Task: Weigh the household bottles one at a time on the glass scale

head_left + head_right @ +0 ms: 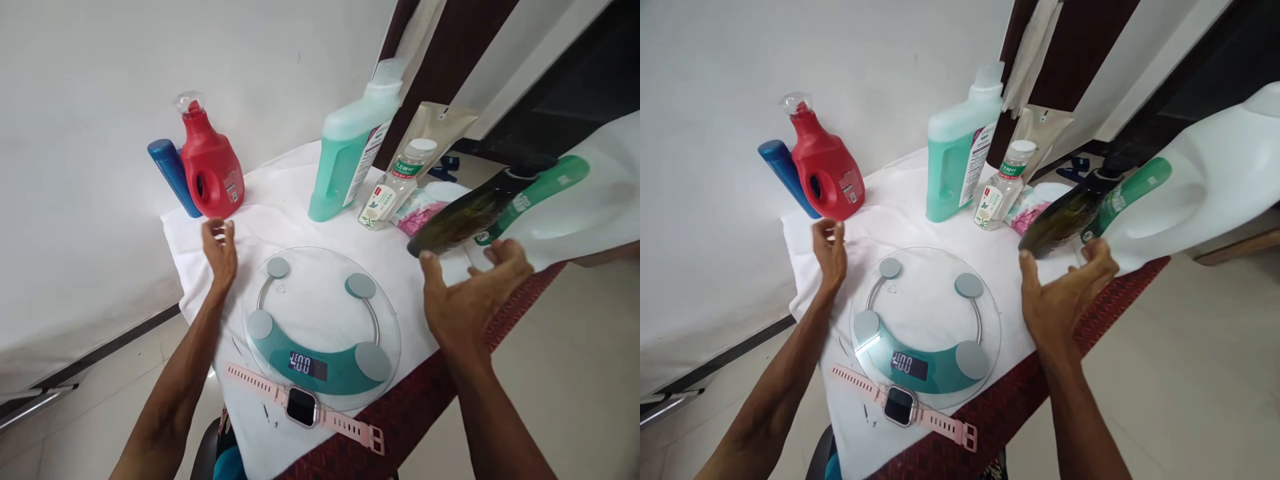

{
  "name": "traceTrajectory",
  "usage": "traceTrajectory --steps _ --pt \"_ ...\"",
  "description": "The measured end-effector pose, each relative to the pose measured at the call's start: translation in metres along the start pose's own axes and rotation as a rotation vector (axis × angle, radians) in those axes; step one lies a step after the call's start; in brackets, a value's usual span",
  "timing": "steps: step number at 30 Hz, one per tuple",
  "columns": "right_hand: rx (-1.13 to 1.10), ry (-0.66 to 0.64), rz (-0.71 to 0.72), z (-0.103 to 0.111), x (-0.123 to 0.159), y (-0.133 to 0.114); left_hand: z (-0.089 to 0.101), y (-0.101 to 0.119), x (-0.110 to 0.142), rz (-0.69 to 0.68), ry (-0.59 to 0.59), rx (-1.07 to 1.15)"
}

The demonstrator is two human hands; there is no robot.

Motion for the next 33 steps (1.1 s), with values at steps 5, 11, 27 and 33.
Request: traceTrajectory --steps 5,11,27,33 --pt "-0.011 -0.213 -0.202 0.026 0.061 0.017 0.024 0.008 -0.085 -0.188 0.118 -0.031" --pt "0.028 -0.336 -0.270 0.031 0.076 0.026 0.002 -0.009 -0.146 -0.099 0.018 -0.107" --pt "0.043 -0.322 -0.216 0.023 0.074 0.030 -0.023 0.022 -0.099 -0.177 0.127 0.071" --pt "0.026 -0.298 -0.209 0.021 0.075 0.030 0.005 0.097 -0.049 -0.186 0.007 0.180"
Point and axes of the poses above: each hand's wrist, its own x-axis away from the middle knuckle, its own z-axis out of the back of the hand, y = z × x, the point moved 7 cm from there along -x, towards the middle knuckle, and after that the axes turned 10 degrees about x, right-handed, at the moved point
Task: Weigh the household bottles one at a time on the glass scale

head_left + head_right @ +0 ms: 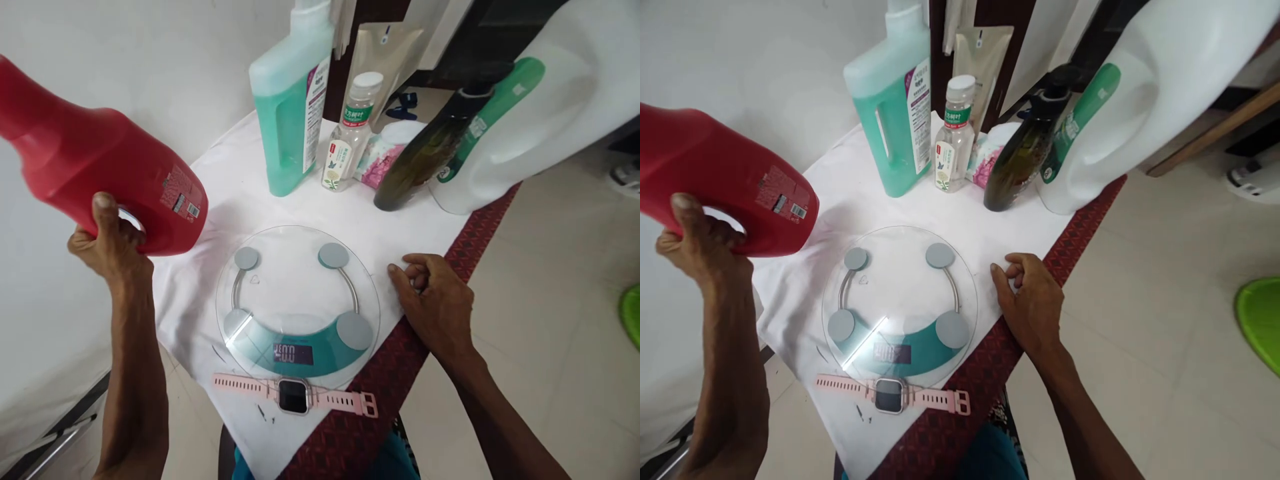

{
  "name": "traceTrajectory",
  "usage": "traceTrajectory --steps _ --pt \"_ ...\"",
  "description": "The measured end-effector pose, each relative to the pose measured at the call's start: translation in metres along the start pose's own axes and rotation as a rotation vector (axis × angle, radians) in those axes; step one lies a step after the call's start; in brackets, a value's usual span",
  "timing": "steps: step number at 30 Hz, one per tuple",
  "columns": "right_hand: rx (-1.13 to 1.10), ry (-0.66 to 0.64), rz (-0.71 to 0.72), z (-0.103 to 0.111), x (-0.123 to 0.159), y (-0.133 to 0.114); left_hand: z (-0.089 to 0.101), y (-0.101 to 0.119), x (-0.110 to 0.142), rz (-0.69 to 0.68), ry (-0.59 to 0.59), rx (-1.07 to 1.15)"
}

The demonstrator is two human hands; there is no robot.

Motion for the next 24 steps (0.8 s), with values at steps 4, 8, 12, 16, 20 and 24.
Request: traceTrajectory --steps 4,8,12,16,20,24 --pt "-0.015 0.004 0.009 -0.002 0.000 0.000 0.000 0.042 0.040 0.103 -0.074 0.041" --pt "-0.041 0.014 0.017 -0.004 0.000 -0.001 -0.011 0.059 0.085 0.243 -0.180 -0.016" --pt "-0.067 0.019 0.028 -0.005 0.000 -0.002 -0.026 0.068 0.120 0.306 -0.269 0.001" --pt "-0.094 0.043 0.057 -0.008 0.000 0.000 -0.035 0.064 0.143 0.343 -0.307 0.087" --pt "-0.112 0.062 0.073 -0.011 -0.001 0.003 -0.035 0.059 0.157 0.278 -0.320 0.183" --pt "-0.106 0.075 0.096 -0.011 0.001 0.003 -0.032 0.058 0.161 0.227 -0.350 0.216"
Point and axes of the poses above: each hand's wrist, its own x-axis away from the middle knuckle, its own z-axis out of the back of the hand, y = z × x, the point moved 7 cm from there along -x, towards the middle knuckle, and after that the axes turned 10 degrees about x, right-handed, at the moved point
